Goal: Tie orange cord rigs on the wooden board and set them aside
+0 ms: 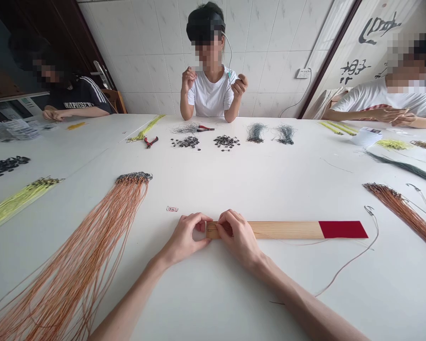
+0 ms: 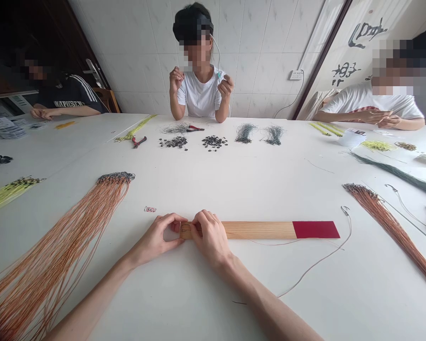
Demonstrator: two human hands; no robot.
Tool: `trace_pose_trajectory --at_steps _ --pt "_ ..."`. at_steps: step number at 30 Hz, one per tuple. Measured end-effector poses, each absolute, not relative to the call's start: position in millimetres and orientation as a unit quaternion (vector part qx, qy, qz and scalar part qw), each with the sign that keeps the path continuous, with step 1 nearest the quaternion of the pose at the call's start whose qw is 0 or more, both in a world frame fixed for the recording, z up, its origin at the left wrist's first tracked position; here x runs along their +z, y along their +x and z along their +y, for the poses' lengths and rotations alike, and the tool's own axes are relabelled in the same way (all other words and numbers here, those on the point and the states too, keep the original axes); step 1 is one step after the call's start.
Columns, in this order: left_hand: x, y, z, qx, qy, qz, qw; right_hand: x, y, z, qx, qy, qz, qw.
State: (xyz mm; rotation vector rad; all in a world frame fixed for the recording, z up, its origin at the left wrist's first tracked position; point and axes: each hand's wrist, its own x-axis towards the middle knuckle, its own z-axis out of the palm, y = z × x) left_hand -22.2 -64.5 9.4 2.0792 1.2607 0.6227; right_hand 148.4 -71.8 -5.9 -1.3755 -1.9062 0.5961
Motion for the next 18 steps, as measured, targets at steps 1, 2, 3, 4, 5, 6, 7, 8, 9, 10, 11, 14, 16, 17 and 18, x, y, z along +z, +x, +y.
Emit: trace_pose_trajectory --at_steps 1,2,3,4,5,6,7,8,9,10,11,14,16,17,18 --pt "9.5 -22.2 -64.5 0.235 0.788 0.477 0.31 -5.8 148.3 -71.8 0.231 -0.531 -0.736 0.351" --pt "9.5 -22.1 -64.4 0.234 0.788 0.478 0.31 -5.7 148.2 -71.8 0.231 -0.531 -0.736 0.351" --pt "9.5 -22.0 -64.3 0.233 0.787 0.48 0.31 -5.6 148.1 -71.8 0.232 -0.53 -0.736 0.351" --pt "9.5 -22.0 -64.2 0.231 0.787 0.482 0.309 -5.6 148.0 -71.8 0.231 -0.53 -0.737 0.35" --pt "9.4 -21.9 -64.1 0.229 0.786 0.484 0.309 -5.7 147.9 -71.8 0.231 -0.531 -0.737 0.35" --pt "9.3 -21.9 -64.0 0.228 0.786 0.485 0.309 -5.8 147.8 -71.8 0.23 -0.531 -0.737 0.35" --pt "9.2 -21.8 -63.9 0.226 0.785 0.486 0.309 -5.9 147.7 -71.8 0.229 -0.531 -0.737 0.35" --pt "9.0 -21.9 -63.8 0.225 0.785 0.487 0.31 -6.1 147.6 -71.8 0.229 -0.53 -0.737 0.352" --pt "8.8 -21.9 -63.8 0.224 0.785 0.487 0.31 -6.2 147.6 -71.9 0.228 -0.53 -0.737 0.353" --pt "8.7 -22.0 -63.7 0.224 0.785 0.488 0.311 -6.4 147.6 -71.9 0.228 -0.529 -0.737 0.353" --pt "8.5 -22.0 -63.7 0.223 0.784 0.488 0.312 -6.5 147.6 -71.9 0.227 -0.529 -0.737 0.353" --pt "8.1 -22.2 -63.8 0.223 0.784 0.487 0.314 -6.5 147.6 -71.7 0.227 -0.532 -0.737 0.351" --pt "7.9 -22.3 -63.9 0.226 0.784 0.485 0.314 -6.6 147.7 -71.6 0.225 -0.533 -0.737 0.349" --pt "7.9 -22.3 -64.0 0.228 0.785 0.484 0.313 -6.6 147.7 -71.5 0.224 -0.532 -0.738 0.349" --pt "7.9 -22.2 -64.1 0.23 0.785 0.482 0.314 -6.7 147.8 -71.5 0.225 -0.532 -0.738 0.349"
